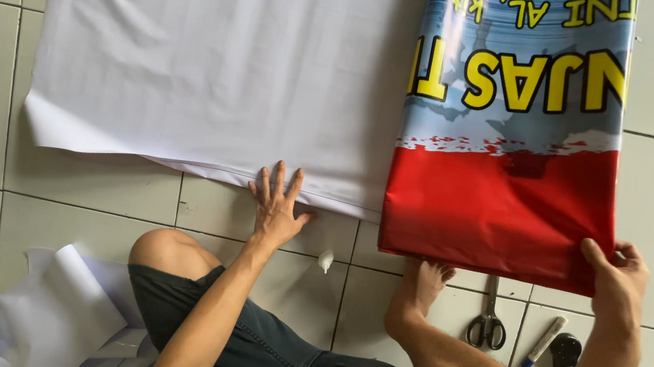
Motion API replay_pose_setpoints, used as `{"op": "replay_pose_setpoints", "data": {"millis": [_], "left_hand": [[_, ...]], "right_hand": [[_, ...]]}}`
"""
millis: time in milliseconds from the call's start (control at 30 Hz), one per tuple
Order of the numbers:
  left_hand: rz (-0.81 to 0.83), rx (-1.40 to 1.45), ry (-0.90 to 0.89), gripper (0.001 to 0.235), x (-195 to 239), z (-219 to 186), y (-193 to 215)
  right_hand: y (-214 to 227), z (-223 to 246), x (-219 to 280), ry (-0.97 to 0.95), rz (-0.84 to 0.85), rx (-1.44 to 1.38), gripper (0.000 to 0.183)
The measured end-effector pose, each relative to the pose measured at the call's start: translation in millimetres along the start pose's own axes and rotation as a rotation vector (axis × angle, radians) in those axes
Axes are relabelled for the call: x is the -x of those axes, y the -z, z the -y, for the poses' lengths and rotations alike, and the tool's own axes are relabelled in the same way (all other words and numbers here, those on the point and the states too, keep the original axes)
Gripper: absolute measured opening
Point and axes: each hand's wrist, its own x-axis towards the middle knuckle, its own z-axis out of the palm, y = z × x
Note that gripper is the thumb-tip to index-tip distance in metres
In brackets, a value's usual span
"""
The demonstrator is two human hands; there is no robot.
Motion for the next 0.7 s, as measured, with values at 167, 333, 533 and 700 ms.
{"op": "replay_pose_setpoints", "data": {"millis": [167,333,533,700], "left_hand": [[-0.258,0.007,-0.235,0.078,2,-14,-6],[-0.375,0.042,-0.434,0.072,-2,-63,-42],[-0.305,0.136,-0.317,0.070,-8,-100,-35],[-0.020,0.048,-0.330,0.069,0,-50,-25]], "right_hand": [[79,-19,-50,0.203,-0.186,0.248,0.037],[137,-27,-80,0.311,-0.048,0.374,0.058],[109,-62,-102,0.077,-0.371,0.628,0.052],[-23,-66,-59,0.937,-0.445,1.002,0.051]]}}
